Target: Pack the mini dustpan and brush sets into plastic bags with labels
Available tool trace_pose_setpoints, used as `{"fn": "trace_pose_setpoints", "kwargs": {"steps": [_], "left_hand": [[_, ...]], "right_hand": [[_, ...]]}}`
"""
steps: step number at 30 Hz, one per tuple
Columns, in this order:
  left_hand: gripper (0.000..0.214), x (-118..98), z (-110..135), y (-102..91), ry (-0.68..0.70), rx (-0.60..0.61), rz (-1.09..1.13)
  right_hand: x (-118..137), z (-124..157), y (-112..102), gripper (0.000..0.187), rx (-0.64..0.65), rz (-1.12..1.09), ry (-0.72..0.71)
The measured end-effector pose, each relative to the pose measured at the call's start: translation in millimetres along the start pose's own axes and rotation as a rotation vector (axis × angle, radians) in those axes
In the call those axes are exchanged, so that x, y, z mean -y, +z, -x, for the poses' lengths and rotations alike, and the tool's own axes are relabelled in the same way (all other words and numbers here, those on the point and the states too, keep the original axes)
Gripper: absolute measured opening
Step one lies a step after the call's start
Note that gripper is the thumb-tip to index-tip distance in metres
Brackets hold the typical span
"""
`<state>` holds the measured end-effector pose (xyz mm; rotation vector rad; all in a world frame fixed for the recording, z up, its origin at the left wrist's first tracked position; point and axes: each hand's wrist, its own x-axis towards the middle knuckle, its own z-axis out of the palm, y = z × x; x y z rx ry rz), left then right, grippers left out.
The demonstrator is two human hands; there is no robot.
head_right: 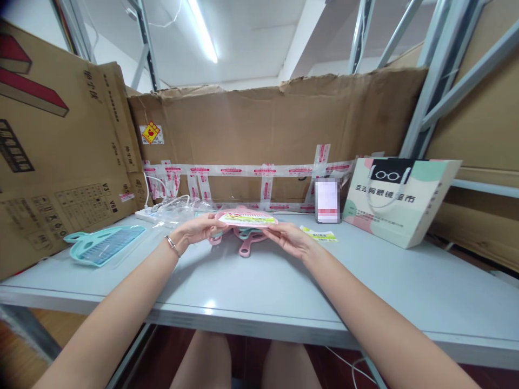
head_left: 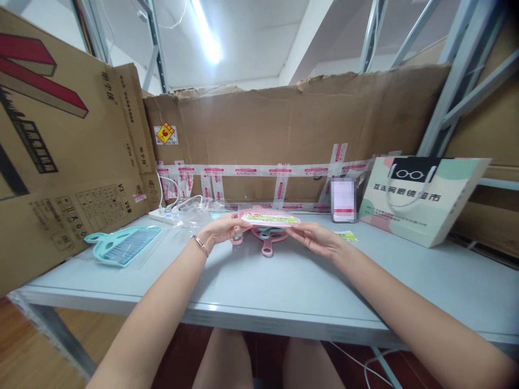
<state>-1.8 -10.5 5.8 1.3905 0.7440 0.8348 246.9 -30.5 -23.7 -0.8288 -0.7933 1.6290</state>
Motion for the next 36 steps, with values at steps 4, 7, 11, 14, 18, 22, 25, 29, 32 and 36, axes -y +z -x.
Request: {"fn": "trace_pose_setpoints", "kwargs": {"steps": [4,7,11,14,18,22,25,29,32,36], "left_hand": [[0.017,10.3,-7.0,5.8,-0.076,-0.162,-0.045],[0.021,16.9,-12.1,13.2,-0.053,-0.263,-0.077],[0.029,14.4,-14.0,12.0,-0.019,-0.293,-0.101],[0.027,8.0,-12.8,7.0,0.038,-0.381,-0.065],[0.064,4.0,-6.0,10.5,0.285,-0.159,-0.194],[0.054,2.6,1.1,20.6,0.592,-0.109,-0.42],[0.027,2.9,0.1,22.4,0.655,-0.247,-0.465],[0.015,7.3,-6.4,21.0,0.701,-0.428,-0.423],[0.015,9.6,-8.4,22.5,0.697,-0.476,-0.384],[0.033,10.5,-7.0,23.2,0.68,-0.393,-0.259]], "right_hand": [[-11.2,-8.4,-2.5,0.016,-0.104,0.004,0.016],[-16.4,-13.8,-4.5,0.014,-0.187,0.011,0.01],[-13.2,-16.5,-8.0,0.018,-0.268,0.023,-0.036],[-8.6,-14.3,-7.8,0.019,-0.279,0.038,-0.09],[-6.8,-7.8,-1.0,0.017,-0.216,0.066,-0.218],[-6.8,-1.9,5.4,0.011,-0.132,0.126,-0.354],[-6.4,1.0,7.7,0.017,-0.093,0.184,-0.415],[-6.6,6.0,12.1,0.031,-0.017,0.225,-0.443],[-8.8,10.2,16.1,0.068,0.101,0.267,-0.48],[-11.6,7.0,14.9,0.102,0.041,0.339,-0.532]]}}
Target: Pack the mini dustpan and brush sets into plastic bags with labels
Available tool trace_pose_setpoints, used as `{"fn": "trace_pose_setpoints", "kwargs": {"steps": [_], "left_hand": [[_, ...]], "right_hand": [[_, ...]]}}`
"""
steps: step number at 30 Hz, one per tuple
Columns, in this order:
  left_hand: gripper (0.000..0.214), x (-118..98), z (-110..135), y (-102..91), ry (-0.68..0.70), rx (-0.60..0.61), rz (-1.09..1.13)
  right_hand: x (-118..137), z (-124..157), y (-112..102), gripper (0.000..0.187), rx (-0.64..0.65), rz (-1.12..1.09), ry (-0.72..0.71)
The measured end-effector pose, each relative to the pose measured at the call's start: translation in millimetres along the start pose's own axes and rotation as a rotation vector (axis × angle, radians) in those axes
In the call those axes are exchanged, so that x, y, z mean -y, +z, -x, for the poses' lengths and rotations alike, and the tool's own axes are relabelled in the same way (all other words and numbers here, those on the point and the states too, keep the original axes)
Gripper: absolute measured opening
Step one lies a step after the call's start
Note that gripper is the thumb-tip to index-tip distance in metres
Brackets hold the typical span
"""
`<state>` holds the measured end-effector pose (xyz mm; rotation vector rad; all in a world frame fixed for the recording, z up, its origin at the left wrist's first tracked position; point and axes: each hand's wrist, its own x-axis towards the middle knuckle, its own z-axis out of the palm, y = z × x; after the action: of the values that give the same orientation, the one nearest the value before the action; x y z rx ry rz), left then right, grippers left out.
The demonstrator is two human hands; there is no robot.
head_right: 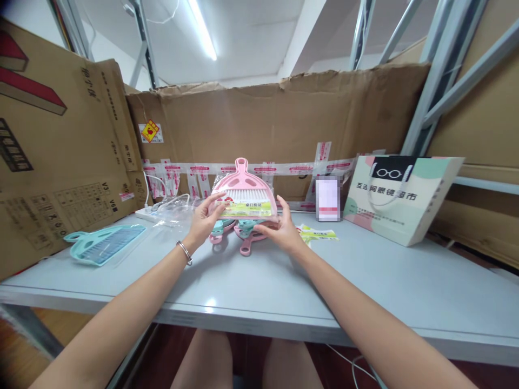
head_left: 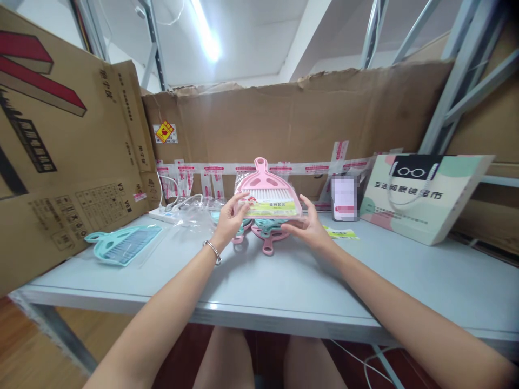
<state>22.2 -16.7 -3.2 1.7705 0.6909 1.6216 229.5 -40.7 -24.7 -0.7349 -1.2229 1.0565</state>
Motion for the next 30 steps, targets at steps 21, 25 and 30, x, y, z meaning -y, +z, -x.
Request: {"fn": "trace_pose_setpoints", "kwargs": {"steps": [21,25,30], "left_hand": [[0.038,25.5,-8.9,-18.2,-0.341,0.21,0.205],[0.038,26.5,-8.0,-18.9,-0.35,0.23,0.217],[0.044,22.7,-6.6,-19.5,-0.327,0.289,0.207]], "right_hand": [[-18.1,-17.3,-20.6,0.018,-0.028,0.099,0.161],[-17.8,-14.9,-17.6,0.023,-0.011,0.088,0.139],[-12.8,-14.6,-14.1,0.027,-0.038,0.076,0.08]]}}
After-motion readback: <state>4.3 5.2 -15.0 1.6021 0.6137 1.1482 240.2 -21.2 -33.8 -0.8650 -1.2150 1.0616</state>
